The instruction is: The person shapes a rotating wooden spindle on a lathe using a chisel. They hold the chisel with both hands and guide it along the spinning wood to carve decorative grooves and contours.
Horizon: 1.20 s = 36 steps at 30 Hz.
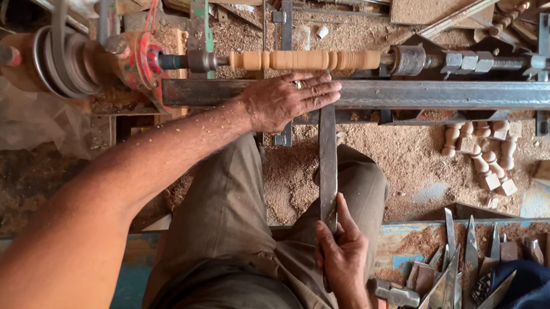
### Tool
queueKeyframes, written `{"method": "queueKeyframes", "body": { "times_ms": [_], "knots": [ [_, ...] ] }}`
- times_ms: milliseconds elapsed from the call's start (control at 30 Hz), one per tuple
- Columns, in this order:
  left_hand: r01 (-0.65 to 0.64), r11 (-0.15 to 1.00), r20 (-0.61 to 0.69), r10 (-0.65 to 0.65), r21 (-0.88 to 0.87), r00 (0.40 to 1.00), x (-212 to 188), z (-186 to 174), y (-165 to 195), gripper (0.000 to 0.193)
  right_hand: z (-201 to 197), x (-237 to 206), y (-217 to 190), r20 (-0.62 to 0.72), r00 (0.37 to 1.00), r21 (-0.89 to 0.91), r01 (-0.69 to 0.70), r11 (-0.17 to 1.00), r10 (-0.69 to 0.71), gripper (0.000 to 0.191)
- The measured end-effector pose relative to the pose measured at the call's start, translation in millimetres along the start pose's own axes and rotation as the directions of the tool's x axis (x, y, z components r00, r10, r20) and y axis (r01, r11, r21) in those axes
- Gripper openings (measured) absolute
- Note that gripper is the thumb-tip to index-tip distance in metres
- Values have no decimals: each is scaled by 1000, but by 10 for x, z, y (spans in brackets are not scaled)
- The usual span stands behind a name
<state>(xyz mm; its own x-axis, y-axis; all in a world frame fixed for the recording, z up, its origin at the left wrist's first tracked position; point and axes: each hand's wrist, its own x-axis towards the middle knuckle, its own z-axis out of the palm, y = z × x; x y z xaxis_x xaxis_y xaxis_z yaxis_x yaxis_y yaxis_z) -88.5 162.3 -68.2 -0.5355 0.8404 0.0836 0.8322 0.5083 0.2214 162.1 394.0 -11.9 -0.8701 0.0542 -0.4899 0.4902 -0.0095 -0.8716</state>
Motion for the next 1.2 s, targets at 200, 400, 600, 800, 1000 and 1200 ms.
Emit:
{"method": "queueKeyframes", "body": {
  "times_ms": [200,400,600,800,1000,1200],
  "knots": [
    [4,1000,-50,-4,-7,999,-2,20,1,88,20,30,95,-1,1000,3,26,1000,-26,74],
    [16,999,-29,-17,-32,999,-6,-61,37,88,28,44,94,-1,1000,15,13,1000,-13,73],
    [-19,1000,-48,19,-18,999,-12,-97,26,83,-10,12,81,9,1000,19,27,999,-27,73],
    [-56,997,-122,50,-46,991,-66,-76,4,68,-93,8,109,6,1000,-28,-21,999,21,74],
    [-28,999,-104,25,-23,994,-49,-72,12,69,-84,43,149,13,1000,-6,-2,1000,2,74],
    [-29,999,-95,27,-19,995,-37,-97,12,69,-18,28,125,14,1000,37,5,999,-5,74]
  ]
}}
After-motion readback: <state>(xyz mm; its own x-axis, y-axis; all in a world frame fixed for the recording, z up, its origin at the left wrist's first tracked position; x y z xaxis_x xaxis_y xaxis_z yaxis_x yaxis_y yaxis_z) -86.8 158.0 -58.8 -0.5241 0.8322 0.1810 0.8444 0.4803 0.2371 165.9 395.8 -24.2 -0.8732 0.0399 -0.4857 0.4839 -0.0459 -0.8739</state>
